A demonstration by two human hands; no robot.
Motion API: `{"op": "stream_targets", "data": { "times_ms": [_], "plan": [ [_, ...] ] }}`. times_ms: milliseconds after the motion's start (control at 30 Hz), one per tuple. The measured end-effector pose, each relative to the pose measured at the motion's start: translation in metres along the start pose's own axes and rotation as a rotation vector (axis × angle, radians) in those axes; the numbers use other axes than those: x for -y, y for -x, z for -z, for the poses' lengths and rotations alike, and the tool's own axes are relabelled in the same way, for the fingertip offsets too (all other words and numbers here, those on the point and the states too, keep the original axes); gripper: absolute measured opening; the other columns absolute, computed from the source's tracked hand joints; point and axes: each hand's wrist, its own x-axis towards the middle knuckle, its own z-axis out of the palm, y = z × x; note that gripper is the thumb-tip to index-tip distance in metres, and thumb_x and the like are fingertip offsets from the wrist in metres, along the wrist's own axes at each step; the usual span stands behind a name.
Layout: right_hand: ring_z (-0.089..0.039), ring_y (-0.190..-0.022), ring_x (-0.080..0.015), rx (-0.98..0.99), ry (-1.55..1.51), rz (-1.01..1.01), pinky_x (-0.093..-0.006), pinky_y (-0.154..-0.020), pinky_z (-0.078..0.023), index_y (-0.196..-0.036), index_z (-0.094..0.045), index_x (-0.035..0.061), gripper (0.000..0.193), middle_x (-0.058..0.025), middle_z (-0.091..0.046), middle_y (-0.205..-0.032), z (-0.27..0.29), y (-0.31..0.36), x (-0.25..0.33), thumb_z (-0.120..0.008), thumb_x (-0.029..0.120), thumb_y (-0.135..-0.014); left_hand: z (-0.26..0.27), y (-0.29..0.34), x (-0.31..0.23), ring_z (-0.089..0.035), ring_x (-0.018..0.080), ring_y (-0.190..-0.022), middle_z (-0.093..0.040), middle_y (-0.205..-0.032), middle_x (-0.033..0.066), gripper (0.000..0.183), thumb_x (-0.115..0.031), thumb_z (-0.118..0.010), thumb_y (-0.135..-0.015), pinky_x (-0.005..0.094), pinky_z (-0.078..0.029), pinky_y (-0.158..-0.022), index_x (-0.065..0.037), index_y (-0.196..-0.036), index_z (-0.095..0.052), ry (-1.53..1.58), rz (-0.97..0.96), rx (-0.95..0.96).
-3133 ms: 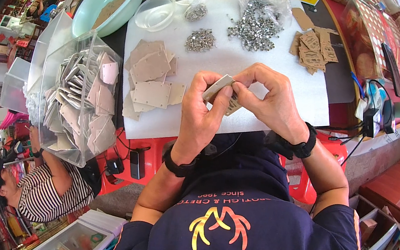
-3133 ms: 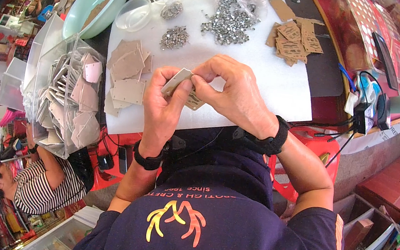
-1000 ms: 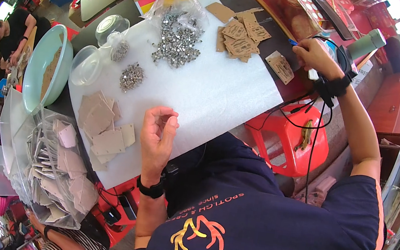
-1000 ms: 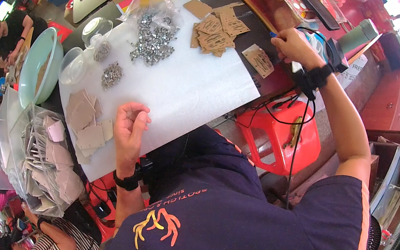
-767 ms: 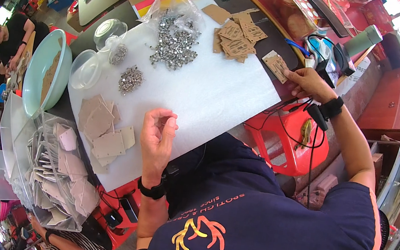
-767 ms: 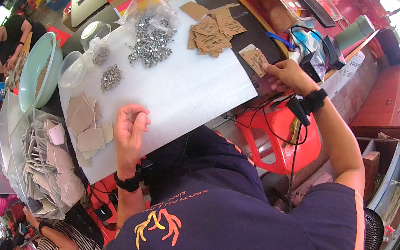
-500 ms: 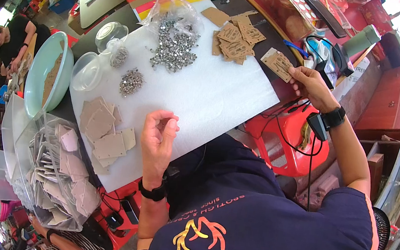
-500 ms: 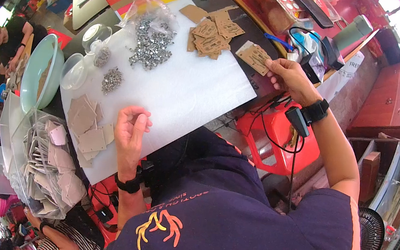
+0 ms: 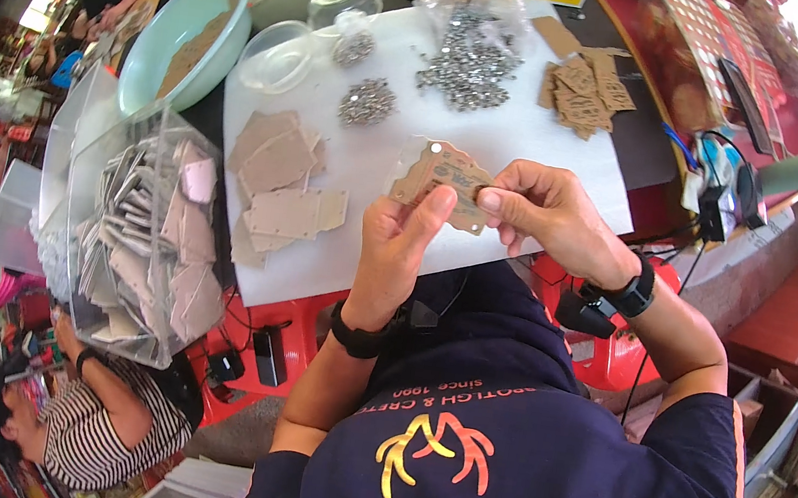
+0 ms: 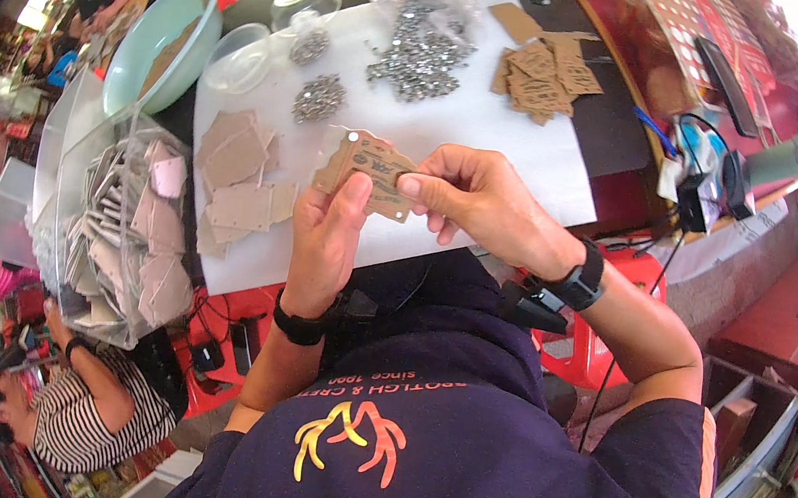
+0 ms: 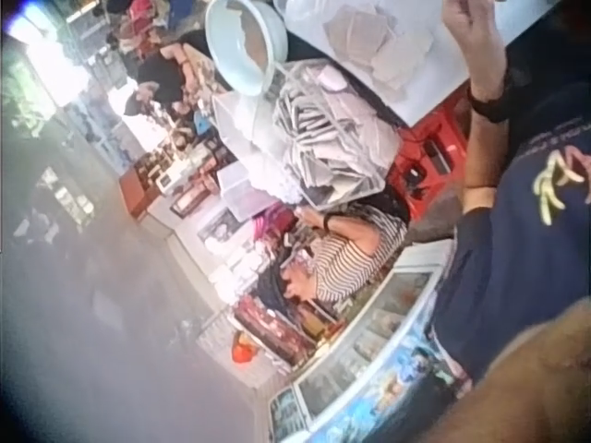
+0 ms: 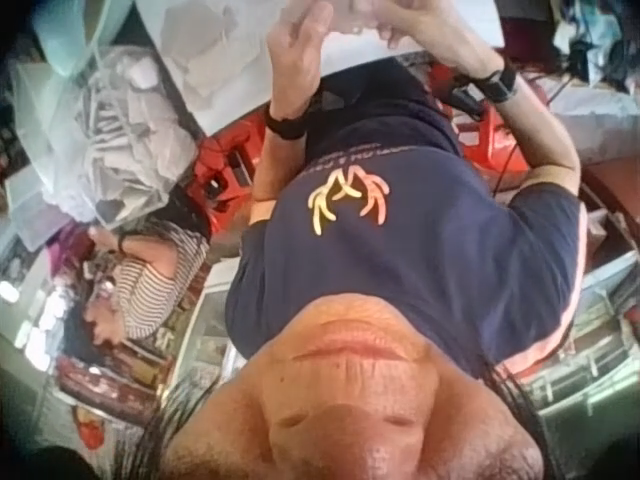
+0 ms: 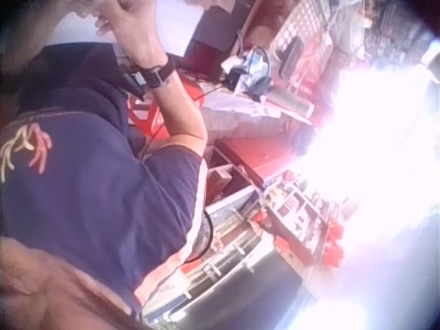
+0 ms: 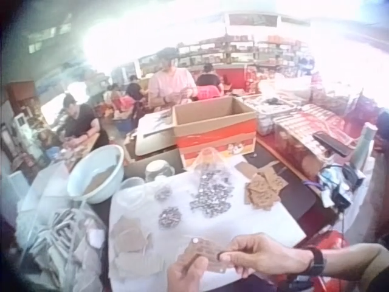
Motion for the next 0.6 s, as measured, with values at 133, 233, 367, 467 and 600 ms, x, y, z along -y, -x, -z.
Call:
{"op": "stream_targets", "data": {
  "times_ms": [133,233,367,467,600],
  "plan": [
    [-0.056,-0.062,-0.0051,0.027,0.051,0.064,-0.0205,-0.053,-0.048,-0.088,-0.064,0.0009,0.029,0.0003,-0.059,-0.070,-0.025,-0.021,-0.008,-0.069,0.029,-0.092,0.016,0.003,0.001,-0.059,0.0118,-0.100,-0.064,-0.114,0.0079,0.027,-0.015,-0.055,-0.099,0.0297,-0.047,-0.088,0.000,-0.122,-0.059,0.051,-0.103,-0.112],
    [-0.056,-0.061,-0.0054,0.059,0.056,0.066,-0.0205,-0.053,-0.048,-0.086,-0.063,0.0004,0.030,0.0002,-0.059,-0.070,-0.035,-0.030,-0.002,-0.069,0.029,-0.092,0.020,0.007,-0.004,-0.060,0.0118,-0.096,-0.065,-0.107,0.0061,0.023,-0.013,-0.054,-0.099,0.0297,-0.048,-0.084,-0.001,-0.118,-0.061,0.145,-0.110,-0.238],
    [-0.057,-0.063,-0.0058,0.135,0.019,0.040,-0.0215,-0.054,-0.049,-0.087,-0.063,0.0002,0.029,-0.0013,-0.060,-0.073,-0.043,-0.039,0.000,-0.068,0.028,-0.093,0.031,0.011,-0.009,-0.060,0.0113,-0.093,-0.064,-0.104,0.0036,0.019,-0.011,-0.055,-0.098,0.0298,-0.048,-0.082,-0.004,-0.115,-0.061,0.170,-0.139,-0.192],
    [-0.057,-0.066,-0.0056,0.203,0.053,-0.011,-0.0221,-0.057,-0.050,-0.089,-0.062,0.0021,0.027,-0.0003,-0.061,-0.077,-0.046,-0.047,0.000,-0.066,0.028,-0.094,0.038,0.014,-0.009,-0.060,0.0113,-0.094,-0.063,-0.104,0.0022,0.019,-0.010,-0.056,-0.097,0.0297,-0.048,-0.082,-0.005,-0.115,-0.060,0.127,-0.141,-0.230],
    [-0.059,-0.068,-0.0067,0.284,0.205,-0.002,-0.0230,-0.057,-0.051,-0.093,-0.064,0.0013,0.030,-0.0006,-0.062,-0.078,-0.041,-0.058,0.004,-0.065,0.031,-0.095,0.045,0.018,-0.006,-0.059,0.0087,-0.088,-0.066,-0.098,0.0017,0.016,-0.010,-0.059,-0.096,0.0266,-0.047,-0.079,-0.002,-0.110,-0.064,0.104,-0.129,-0.309]
  ]
}}
